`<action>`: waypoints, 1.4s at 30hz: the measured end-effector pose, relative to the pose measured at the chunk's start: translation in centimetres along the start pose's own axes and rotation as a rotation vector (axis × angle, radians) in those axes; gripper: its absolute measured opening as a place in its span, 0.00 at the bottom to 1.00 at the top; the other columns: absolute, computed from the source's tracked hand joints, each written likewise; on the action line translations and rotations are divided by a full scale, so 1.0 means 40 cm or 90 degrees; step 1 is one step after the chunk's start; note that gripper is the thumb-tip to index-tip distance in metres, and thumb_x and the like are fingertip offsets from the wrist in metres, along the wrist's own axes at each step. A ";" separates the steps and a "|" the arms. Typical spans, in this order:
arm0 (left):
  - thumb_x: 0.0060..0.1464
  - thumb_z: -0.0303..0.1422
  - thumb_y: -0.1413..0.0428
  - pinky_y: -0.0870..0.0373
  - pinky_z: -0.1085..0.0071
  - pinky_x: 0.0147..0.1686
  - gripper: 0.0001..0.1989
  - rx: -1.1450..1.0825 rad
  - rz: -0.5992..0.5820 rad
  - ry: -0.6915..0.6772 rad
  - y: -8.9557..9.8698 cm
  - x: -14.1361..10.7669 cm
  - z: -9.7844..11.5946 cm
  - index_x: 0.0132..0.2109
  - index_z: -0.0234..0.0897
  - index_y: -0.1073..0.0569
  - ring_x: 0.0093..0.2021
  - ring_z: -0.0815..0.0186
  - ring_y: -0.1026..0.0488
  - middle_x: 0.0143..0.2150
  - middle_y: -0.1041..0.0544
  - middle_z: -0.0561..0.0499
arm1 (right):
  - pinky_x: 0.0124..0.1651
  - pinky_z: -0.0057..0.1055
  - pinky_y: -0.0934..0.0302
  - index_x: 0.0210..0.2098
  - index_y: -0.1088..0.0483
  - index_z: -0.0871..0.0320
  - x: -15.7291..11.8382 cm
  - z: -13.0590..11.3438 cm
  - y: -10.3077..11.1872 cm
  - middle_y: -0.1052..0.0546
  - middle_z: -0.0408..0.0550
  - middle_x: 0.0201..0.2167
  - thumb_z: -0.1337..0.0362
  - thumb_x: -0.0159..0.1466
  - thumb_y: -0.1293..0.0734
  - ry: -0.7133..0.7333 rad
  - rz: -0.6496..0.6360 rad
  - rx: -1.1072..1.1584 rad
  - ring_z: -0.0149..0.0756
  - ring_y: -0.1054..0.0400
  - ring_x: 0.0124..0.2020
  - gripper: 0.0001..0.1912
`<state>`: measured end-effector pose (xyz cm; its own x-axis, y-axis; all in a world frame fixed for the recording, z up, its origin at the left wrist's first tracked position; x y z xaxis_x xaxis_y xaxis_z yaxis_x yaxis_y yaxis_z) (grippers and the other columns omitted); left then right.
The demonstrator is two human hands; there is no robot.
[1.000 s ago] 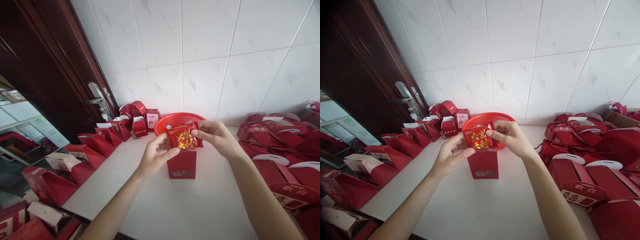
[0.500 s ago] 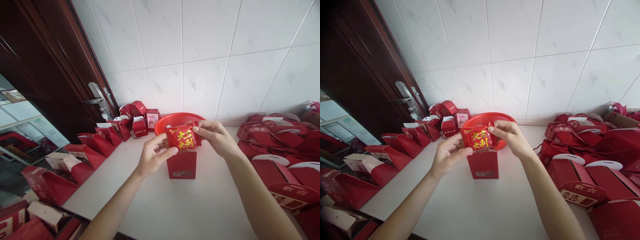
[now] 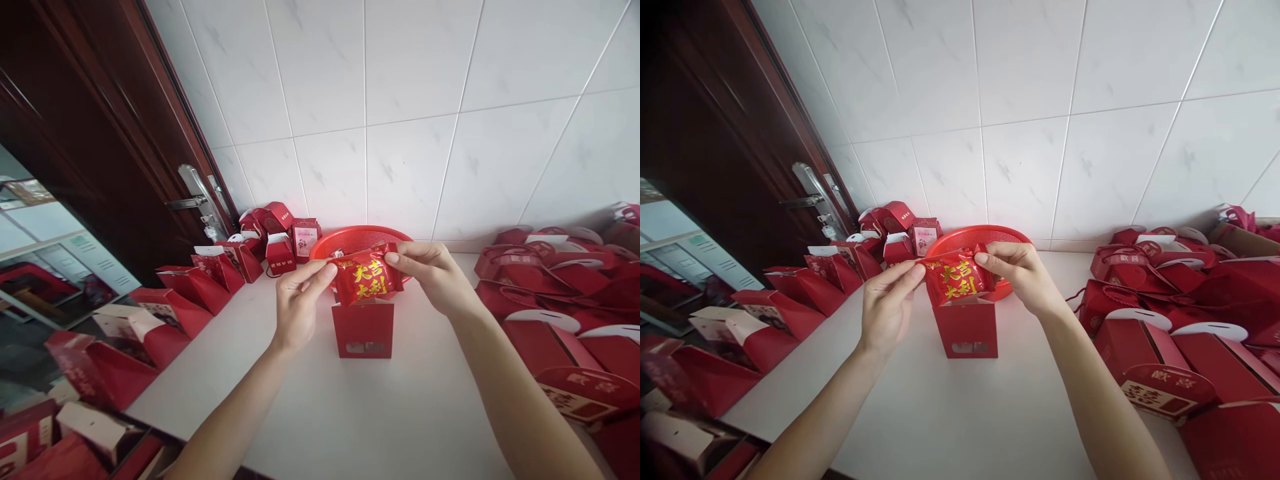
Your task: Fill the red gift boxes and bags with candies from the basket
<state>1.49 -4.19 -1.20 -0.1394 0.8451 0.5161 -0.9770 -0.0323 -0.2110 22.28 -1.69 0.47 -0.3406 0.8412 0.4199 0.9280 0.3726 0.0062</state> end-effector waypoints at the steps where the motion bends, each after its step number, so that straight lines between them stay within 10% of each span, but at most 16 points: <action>1: 0.50 0.39 0.31 0.29 0.70 0.38 0.08 -0.027 0.013 0.014 -0.003 0.000 0.000 0.35 0.40 0.16 0.34 0.67 0.28 0.30 0.21 0.53 | 0.33 0.31 0.40 0.21 0.28 0.58 0.000 0.000 0.000 0.31 0.42 0.22 0.53 0.63 0.28 -0.003 0.003 0.007 0.31 0.38 0.27 0.19; 13: 0.42 0.39 0.28 0.29 0.72 0.36 0.12 -0.097 0.020 0.137 -0.011 0.009 -0.015 0.31 0.37 0.18 0.32 0.69 0.26 0.31 0.20 0.52 | 0.33 0.31 0.33 0.35 0.23 0.57 -0.005 -0.010 0.000 0.22 0.46 0.30 0.51 0.62 0.27 -0.013 0.017 -0.021 0.33 0.30 0.29 0.15; 42: 0.48 0.45 0.32 0.27 0.67 0.40 0.15 -0.051 -0.072 0.139 -0.014 -0.001 -0.007 0.35 0.36 0.18 0.36 0.62 0.24 0.34 0.19 0.48 | 0.29 0.31 0.34 0.28 0.23 0.57 -0.003 -0.011 0.001 0.23 0.44 0.23 0.53 0.58 0.23 0.012 0.116 0.045 0.32 0.32 0.24 0.13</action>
<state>2.10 -4.07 -1.35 0.0172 0.9365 0.3501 -0.9671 0.1045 -0.2321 22.41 -1.95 0.82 -0.1640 0.8899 0.4256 0.9608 0.2418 -0.1354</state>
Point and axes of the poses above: each hand's wrist, its own x-axis towards the middle knuckle, its own y-axis out of the back of the hand, z = x × y, the point moved 3 cm from there along x, towards the middle knuckle
